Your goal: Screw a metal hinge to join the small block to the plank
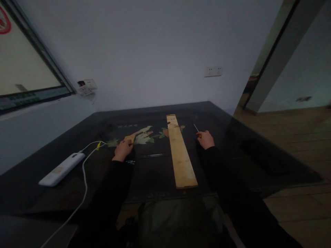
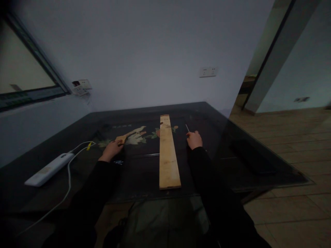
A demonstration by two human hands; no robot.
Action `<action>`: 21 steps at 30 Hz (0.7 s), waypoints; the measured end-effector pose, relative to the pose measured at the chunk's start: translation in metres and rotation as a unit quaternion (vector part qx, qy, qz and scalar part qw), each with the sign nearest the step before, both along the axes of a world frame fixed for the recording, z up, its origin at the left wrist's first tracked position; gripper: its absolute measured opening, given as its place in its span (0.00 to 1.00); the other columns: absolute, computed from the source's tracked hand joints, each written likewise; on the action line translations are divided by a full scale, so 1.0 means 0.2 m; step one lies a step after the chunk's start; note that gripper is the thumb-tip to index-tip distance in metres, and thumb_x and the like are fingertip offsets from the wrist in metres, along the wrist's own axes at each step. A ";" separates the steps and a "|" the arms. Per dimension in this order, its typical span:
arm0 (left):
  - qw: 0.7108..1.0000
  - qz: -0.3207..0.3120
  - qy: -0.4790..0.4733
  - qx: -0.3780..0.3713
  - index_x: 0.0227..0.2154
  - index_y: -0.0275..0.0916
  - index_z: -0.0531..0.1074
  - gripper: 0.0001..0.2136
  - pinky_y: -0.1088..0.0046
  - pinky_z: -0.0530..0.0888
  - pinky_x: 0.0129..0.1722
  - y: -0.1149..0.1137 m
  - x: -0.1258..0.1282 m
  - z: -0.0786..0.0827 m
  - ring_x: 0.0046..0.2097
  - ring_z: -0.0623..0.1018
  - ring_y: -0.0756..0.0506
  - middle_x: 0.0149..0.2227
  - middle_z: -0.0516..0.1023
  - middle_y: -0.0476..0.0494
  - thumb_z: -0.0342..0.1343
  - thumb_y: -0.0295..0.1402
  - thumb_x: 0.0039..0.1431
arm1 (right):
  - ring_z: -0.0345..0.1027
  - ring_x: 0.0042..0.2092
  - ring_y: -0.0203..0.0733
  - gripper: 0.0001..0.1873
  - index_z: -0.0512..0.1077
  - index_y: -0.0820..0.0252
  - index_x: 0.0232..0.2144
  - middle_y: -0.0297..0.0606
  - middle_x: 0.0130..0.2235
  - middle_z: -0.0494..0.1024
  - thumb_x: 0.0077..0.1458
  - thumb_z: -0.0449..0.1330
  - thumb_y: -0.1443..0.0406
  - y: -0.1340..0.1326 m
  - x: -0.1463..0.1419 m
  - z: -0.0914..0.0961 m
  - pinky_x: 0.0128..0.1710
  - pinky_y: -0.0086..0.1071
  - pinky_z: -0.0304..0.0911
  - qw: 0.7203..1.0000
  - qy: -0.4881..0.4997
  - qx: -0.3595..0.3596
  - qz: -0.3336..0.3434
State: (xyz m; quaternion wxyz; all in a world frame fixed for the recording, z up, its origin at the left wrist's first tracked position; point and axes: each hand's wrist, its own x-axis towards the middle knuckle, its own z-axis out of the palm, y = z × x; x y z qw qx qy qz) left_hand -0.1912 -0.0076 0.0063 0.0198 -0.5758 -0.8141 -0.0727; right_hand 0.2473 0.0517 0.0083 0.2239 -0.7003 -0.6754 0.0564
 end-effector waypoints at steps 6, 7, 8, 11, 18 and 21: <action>0.997 -0.052 0.039 -0.044 0.52 0.38 0.71 0.19 0.61 0.71 0.49 0.02 0.06 0.00 0.49 0.77 0.36 0.47 0.77 0.31 0.43 0.36 0.64 | 0.70 0.44 0.45 0.18 0.78 0.56 0.46 0.48 0.46 0.70 0.55 0.56 0.70 -0.03 -0.02 0.02 0.47 0.34 0.62 1.000 -0.020 -0.014 0.009; 0.996 -0.059 0.042 -0.050 0.52 0.39 0.71 0.19 0.61 0.71 0.49 0.02 0.09 0.00 0.49 0.77 0.36 0.47 0.77 0.31 0.42 0.36 0.65 | 0.70 0.45 0.45 0.18 0.78 0.56 0.46 0.49 0.46 0.70 0.55 0.56 0.70 -0.03 -0.02 0.02 0.47 0.35 0.62 1.000 -0.022 -0.018 0.011; 0.995 -0.068 0.043 -0.054 0.52 0.39 0.71 0.19 0.62 0.71 0.48 0.02 0.14 0.01 0.49 0.77 0.36 0.47 0.77 0.32 0.41 0.36 0.65 | 0.70 0.45 0.46 0.18 0.78 0.56 0.46 0.49 0.46 0.70 0.55 0.56 0.70 -0.03 -0.02 0.02 0.47 0.35 0.62 0.999 -0.024 -0.020 0.012; 0.992 -0.106 0.049 -0.049 0.53 0.41 0.71 0.19 0.61 0.70 0.49 0.02 0.29 0.03 0.50 0.76 0.36 0.50 0.75 0.33 0.42 0.37 0.65 | 0.70 0.46 0.47 0.18 0.78 0.57 0.45 0.50 0.47 0.70 0.55 0.54 0.71 -0.04 -0.03 0.03 0.47 0.35 0.61 0.999 -0.029 -0.025 0.014; 0.989 -0.145 0.016 -0.038 0.53 0.41 0.71 0.18 0.55 0.67 0.52 0.12 0.58 0.05 0.52 0.73 0.34 0.53 0.72 0.31 0.44 0.40 0.66 | 0.69 0.47 0.47 0.16 0.77 0.56 0.43 0.48 0.46 0.71 0.57 0.53 0.71 -0.05 -0.03 0.04 0.45 0.34 0.60 0.999 -0.029 -0.036 0.029; 0.991 -0.127 -0.007 -0.036 0.55 0.41 0.69 0.19 0.49 0.66 0.53 0.18 0.62 0.05 0.56 0.70 0.30 0.56 0.69 0.29 0.44 0.40 0.65 | 0.69 0.46 0.46 0.15 0.74 0.58 0.44 0.48 0.46 0.71 0.57 0.53 0.71 -0.05 -0.04 0.04 0.44 0.34 0.60 0.998 -0.034 -0.040 0.022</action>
